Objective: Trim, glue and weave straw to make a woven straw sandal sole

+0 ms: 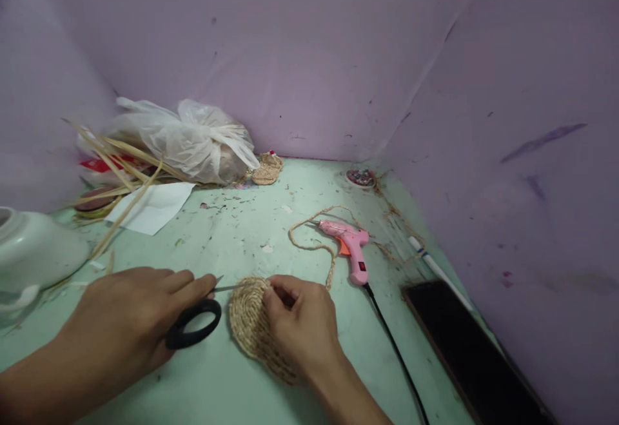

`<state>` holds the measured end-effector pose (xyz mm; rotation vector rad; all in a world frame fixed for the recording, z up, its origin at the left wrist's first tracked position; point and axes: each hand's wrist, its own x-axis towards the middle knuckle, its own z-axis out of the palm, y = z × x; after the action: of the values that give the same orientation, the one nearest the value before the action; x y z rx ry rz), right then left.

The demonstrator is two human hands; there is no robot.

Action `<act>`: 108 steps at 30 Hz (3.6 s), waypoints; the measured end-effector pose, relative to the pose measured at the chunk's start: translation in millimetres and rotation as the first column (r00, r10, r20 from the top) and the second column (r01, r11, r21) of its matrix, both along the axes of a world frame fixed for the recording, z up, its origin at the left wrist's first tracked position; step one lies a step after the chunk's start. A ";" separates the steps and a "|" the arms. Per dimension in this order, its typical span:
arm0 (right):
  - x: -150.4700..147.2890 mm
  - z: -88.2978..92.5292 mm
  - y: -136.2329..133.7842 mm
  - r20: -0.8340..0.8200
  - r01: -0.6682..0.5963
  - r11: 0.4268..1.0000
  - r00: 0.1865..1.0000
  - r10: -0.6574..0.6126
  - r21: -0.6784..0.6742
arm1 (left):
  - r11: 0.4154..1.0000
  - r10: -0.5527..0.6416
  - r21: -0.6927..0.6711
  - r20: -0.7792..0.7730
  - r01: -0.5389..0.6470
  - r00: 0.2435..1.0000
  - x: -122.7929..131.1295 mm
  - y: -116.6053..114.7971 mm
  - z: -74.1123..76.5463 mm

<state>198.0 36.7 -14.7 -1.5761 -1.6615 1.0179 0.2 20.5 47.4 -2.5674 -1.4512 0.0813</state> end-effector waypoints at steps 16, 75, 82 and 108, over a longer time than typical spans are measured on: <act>3.2 1.1 -3.6 -0.027 -0.089 0.994 0.996 0.087 -0.060 | 0.971 -0.231 0.067 0.018 0.230 0.973 -6.8 9.9 -13.9; 1.0 0.2 1.4 -0.149 0.033 0.984 0.987 -0.059 -0.173 | 0.980 -0.069 0.191 0.041 0.060 0.997 14.7 -17.3 -25.0; 0.6 5.9 5.3 -0.296 0.026 0.961 0.949 -0.111 -0.276 | 0.989 -0.031 0.148 0.157 0.008 0.987 9.3 -11.8 -20.7; 0.9 13.1 7.6 -0.430 -0.016 0.937 0.891 -0.146 -0.349 | 0.978 -0.118 0.189 0.168 0.085 0.979 7.5 -10.2 -26.9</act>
<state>198.9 44.3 -1.6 -1.4437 -1.1447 1.5682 7.7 10.4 20.5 -2.5469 -1.3116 -0.2899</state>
